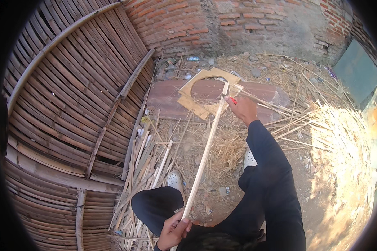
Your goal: The person sits on the ground and uses a red utility knife to shave thin strips from a long bamboo pole. They hold the pole with their left hand and repeatedly scrape the surface with the knife in their right hand, creating a pile of bamboo shavings.
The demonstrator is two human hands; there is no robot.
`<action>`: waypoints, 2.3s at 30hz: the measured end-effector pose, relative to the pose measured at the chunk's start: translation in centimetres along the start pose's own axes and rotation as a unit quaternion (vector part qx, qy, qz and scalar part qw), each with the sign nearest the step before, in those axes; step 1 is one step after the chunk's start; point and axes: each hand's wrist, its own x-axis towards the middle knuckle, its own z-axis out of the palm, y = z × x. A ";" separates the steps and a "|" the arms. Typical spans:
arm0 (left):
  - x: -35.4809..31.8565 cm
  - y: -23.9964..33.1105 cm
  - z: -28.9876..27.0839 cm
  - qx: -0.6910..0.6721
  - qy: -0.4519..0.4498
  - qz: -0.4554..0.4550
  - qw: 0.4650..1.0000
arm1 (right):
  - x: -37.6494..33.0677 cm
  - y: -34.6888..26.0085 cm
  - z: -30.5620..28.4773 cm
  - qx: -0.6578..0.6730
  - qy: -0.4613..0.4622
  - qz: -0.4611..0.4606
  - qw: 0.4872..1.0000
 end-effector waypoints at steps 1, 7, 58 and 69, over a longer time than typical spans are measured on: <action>0.2 -0.4 0.0 -0.015 0.006 -0.007 1.000 | -0.3 -0.9 0.1 0.018 -0.008 -0.023 1.000; 3.5 1.6 -1.6 -0.048 0.084 0.072 0.993 | -7.2 -11.6 -4.2 0.108 -0.115 -0.242 0.958; 2.7 1.3 -2.6 -0.253 0.014 0.078 0.964 | -8.0 -15.7 -1.4 0.099 0.023 -0.349 0.932; 0.2 -1.2 -1.7 -0.246 -0.072 0.037 0.966 | -1.7 -9.3 -0.2 0.029 0.045 -0.178 0.983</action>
